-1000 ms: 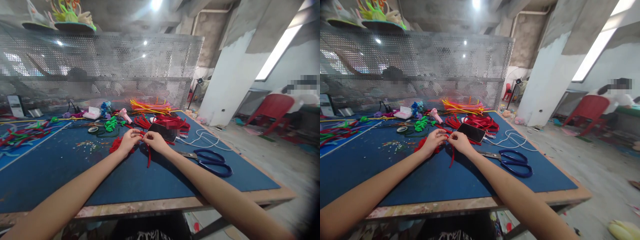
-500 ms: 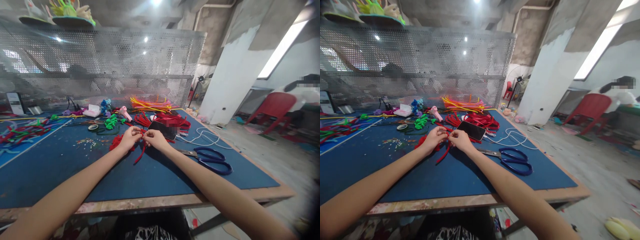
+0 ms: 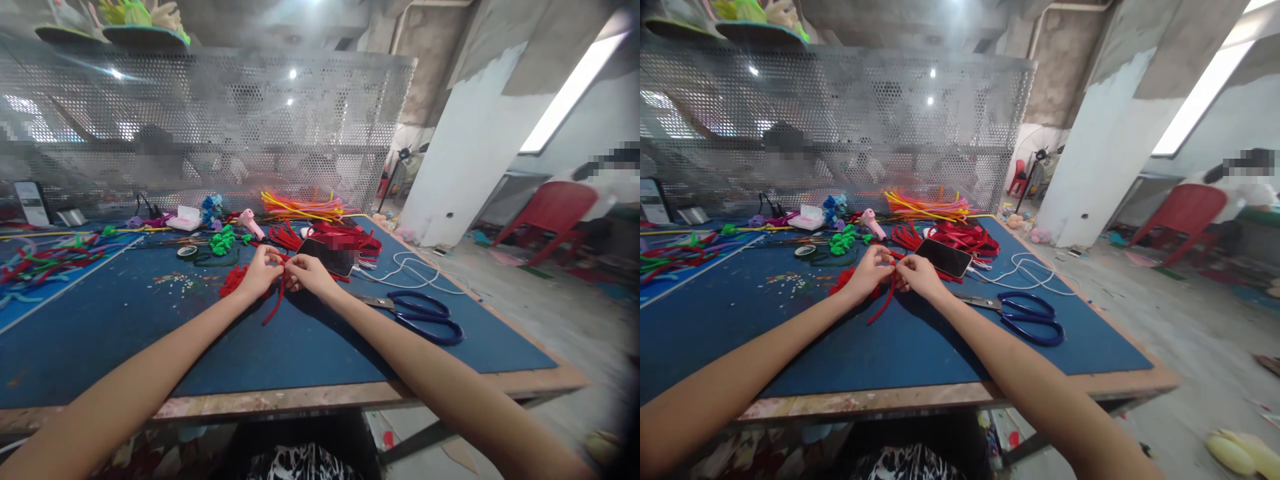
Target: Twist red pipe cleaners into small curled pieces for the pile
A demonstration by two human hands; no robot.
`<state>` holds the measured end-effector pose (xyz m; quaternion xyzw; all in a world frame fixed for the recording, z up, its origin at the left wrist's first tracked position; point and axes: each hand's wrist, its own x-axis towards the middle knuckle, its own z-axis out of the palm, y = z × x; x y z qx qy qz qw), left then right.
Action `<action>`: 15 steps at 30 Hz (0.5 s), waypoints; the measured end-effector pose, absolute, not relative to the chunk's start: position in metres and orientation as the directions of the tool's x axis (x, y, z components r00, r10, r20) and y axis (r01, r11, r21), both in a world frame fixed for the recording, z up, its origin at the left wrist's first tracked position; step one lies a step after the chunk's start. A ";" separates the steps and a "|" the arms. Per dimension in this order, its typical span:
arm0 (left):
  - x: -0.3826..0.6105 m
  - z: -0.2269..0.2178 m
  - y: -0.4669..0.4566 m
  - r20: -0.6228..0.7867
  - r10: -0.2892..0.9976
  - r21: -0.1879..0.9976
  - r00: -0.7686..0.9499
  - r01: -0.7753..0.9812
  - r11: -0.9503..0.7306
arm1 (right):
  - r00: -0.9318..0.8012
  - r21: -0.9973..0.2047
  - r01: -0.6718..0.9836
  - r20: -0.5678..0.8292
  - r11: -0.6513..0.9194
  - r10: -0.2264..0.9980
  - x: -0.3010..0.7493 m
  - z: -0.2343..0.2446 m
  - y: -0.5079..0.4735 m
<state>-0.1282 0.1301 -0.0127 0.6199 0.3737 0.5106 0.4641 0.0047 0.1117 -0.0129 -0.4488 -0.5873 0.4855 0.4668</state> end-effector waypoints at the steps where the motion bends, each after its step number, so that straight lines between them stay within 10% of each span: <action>1: -0.129 -0.013 0.130 0.305 0.929 0.950 0.209 0.004 -0.313 | -0.159 -0.986 0.091 0.127 0.142 0.979 0.006 -0.013 0.112; 15: -0.136 -0.015 0.138 0.381 0.849 0.906 0.366 0.035 -0.422 | -0.265 -0.870 0.250 0.361 0.425 0.894 0.018 -0.021 0.124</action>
